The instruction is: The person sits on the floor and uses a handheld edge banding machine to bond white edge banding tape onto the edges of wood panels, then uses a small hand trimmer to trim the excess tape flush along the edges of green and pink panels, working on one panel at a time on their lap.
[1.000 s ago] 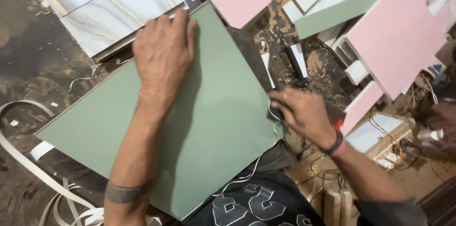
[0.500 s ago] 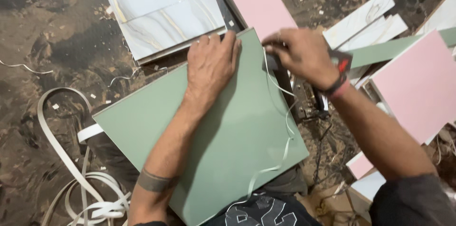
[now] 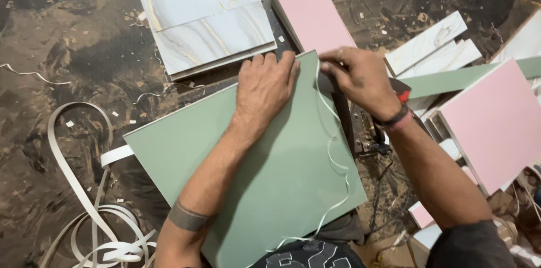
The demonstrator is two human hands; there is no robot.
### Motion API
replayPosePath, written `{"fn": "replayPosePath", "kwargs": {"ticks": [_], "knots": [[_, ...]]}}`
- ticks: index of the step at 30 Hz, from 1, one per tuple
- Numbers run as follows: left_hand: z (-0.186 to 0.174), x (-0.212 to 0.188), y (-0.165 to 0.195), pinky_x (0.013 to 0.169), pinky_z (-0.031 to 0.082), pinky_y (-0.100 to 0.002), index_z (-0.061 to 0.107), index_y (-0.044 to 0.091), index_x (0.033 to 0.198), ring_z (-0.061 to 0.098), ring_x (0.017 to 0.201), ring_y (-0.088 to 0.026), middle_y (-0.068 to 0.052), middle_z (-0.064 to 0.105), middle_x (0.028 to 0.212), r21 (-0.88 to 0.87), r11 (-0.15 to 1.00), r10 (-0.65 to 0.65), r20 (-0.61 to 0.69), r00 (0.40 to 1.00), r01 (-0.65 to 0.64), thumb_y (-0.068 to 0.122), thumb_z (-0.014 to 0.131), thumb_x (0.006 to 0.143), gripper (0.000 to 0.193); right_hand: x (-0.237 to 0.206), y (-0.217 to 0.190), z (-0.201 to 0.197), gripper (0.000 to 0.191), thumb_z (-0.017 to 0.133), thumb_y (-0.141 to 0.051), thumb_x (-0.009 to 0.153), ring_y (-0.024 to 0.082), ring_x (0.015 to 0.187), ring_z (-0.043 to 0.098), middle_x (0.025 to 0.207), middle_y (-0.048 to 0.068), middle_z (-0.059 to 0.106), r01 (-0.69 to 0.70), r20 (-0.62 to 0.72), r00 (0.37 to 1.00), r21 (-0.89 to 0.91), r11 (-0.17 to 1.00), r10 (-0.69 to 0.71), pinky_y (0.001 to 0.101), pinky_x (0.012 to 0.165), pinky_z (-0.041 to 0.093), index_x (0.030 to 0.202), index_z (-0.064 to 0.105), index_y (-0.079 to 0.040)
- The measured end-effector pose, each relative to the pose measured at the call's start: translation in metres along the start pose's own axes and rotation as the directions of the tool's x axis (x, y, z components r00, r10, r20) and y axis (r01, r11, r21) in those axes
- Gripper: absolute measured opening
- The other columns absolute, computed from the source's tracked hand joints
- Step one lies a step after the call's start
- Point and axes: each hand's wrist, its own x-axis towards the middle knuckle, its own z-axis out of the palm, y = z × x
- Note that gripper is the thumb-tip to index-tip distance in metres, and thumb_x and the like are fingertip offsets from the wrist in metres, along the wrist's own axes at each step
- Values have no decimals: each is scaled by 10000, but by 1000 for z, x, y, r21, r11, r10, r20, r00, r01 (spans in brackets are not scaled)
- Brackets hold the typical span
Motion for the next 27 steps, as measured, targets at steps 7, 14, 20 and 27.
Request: {"fn": "replayPosePath", "kwargs": {"ticks": [7,14,20,27], "knots": [[4,2,3,664,448,-462,614,83,915,613,712,-322,-124,624,743,6,1000,11,-18,1000,-10,312,618,1020,252,18,6,-5,189,727,-188,963,234,740,742,949,107,788,-214,47,976,-22,977,215,348,681,564,1134,793,-141],[7,0,2,658,444,-460,616,77,918,613,717,-320,-125,628,743,-8,1000,14,0,1000,-14,305,616,1017,249,22,15,-10,208,752,-176,949,203,807,746,981,116,777,92,100,992,-98,991,-82,351,713,579,1142,794,-109],[5,2,4,660,443,-456,620,70,930,607,715,-315,-126,634,752,-17,1000,15,5,1000,-15,306,607,1026,254,38,23,-15,197,720,-199,964,211,800,753,990,66,779,-66,172,982,-54,996,74,347,705,594,1148,781,-164],[6,2,5,670,444,-453,617,77,939,610,751,-306,-112,628,771,3,1000,-3,82,997,3,305,607,1036,247,52,24,-18,202,735,-229,933,263,873,742,975,81,784,305,350,913,-247,920,-209,379,791,582,1111,795,-156]]}}
